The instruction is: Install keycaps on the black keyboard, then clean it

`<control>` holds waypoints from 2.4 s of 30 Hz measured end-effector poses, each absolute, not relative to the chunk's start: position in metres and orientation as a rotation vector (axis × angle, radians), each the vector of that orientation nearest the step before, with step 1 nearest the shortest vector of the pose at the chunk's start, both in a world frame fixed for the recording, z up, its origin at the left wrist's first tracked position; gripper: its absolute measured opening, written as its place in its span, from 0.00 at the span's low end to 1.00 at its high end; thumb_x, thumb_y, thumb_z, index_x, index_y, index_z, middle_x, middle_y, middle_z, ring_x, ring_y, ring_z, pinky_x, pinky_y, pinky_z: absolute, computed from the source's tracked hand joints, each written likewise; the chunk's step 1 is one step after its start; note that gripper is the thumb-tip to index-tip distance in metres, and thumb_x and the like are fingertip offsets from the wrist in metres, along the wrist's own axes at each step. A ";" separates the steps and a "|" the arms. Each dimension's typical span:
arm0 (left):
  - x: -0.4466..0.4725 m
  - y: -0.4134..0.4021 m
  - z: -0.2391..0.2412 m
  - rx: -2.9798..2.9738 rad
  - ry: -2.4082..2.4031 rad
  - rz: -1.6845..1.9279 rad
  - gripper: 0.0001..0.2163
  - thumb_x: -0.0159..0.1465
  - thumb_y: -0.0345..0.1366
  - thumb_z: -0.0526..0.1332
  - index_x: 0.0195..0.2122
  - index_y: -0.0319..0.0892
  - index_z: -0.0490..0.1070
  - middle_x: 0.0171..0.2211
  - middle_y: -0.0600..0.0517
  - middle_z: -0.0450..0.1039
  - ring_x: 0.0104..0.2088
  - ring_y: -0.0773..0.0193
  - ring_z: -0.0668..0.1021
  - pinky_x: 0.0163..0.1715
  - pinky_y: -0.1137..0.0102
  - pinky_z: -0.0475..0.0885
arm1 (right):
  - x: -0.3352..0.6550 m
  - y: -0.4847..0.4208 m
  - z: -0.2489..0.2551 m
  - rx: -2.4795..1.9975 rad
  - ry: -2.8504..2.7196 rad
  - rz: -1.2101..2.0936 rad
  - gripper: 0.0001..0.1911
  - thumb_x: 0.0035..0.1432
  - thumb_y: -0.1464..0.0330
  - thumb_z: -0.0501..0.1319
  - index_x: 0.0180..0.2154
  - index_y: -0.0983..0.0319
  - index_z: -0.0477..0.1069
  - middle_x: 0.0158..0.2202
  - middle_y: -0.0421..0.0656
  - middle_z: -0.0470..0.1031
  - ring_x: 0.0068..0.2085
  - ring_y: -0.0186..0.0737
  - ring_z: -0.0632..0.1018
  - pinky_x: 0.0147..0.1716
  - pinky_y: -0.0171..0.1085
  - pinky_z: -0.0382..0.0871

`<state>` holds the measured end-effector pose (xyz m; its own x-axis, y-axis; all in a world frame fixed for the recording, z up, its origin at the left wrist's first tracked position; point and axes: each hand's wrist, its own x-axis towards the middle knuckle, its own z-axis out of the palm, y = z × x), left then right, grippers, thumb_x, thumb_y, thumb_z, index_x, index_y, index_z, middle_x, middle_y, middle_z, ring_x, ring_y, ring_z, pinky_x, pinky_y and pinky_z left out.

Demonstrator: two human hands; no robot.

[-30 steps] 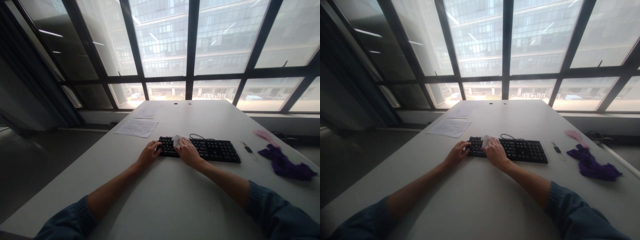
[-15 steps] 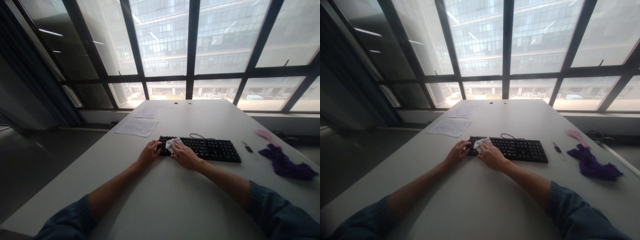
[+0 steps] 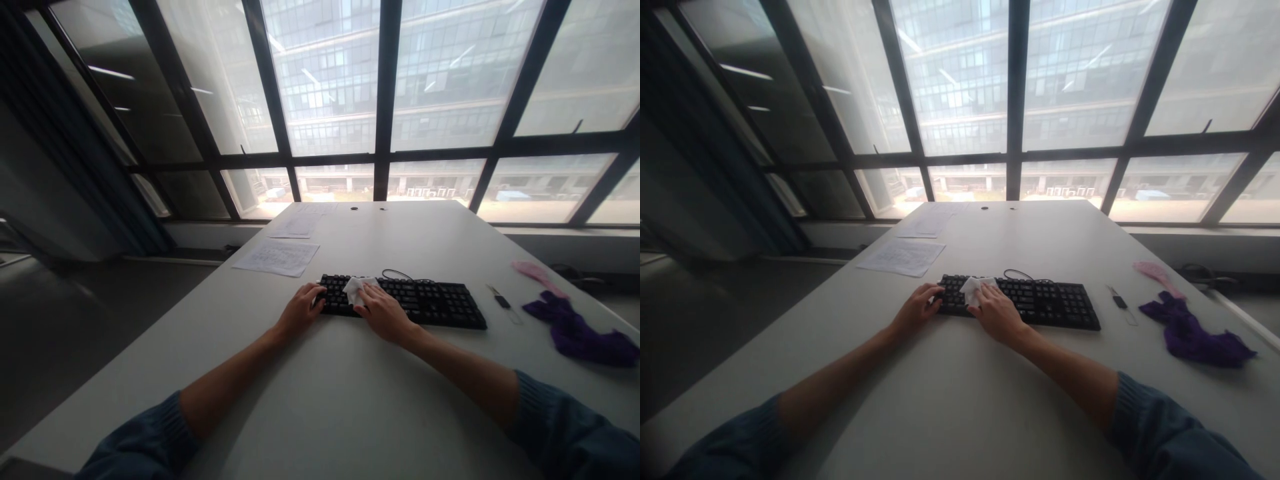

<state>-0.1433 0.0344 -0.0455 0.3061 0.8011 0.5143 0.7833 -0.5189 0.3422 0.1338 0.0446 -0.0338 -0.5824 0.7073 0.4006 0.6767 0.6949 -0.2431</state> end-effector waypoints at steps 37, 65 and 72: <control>-0.045 0.015 -0.024 2.909 1.103 0.684 0.16 0.70 0.34 0.57 0.59 0.42 0.69 0.62 0.43 0.69 0.66 0.53 0.68 0.67 0.50 0.60 | 0.196 0.025 -0.031 -0.703 -2.628 0.184 0.30 0.69 0.63 0.58 0.68 0.63 0.58 0.70 0.54 0.57 0.71 0.48 0.58 0.69 0.52 0.54; -0.043 0.019 -0.043 2.886 1.238 0.814 0.19 0.69 0.33 0.56 0.61 0.41 0.68 0.62 0.44 0.69 0.62 0.53 0.71 0.65 0.52 0.64 | 0.224 0.035 -0.027 -0.709 -2.620 0.151 0.29 0.71 0.61 0.55 0.69 0.60 0.57 0.68 0.51 0.61 0.69 0.48 0.61 0.68 0.52 0.55; -0.042 0.018 -0.042 2.917 1.168 0.877 0.13 0.68 0.32 0.58 0.53 0.41 0.73 0.56 0.45 0.74 0.57 0.53 0.74 0.59 0.55 0.69 | 0.249 0.034 -0.033 -0.832 -2.580 0.071 0.25 0.72 0.63 0.53 0.67 0.61 0.61 0.67 0.51 0.63 0.69 0.50 0.62 0.67 0.53 0.59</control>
<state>-0.0419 0.0185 -0.0422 0.6003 0.6057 0.5224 0.6705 -0.7371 0.0842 0.2494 0.0337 -0.0325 -0.7292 0.5682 0.3814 0.5464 0.8189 -0.1755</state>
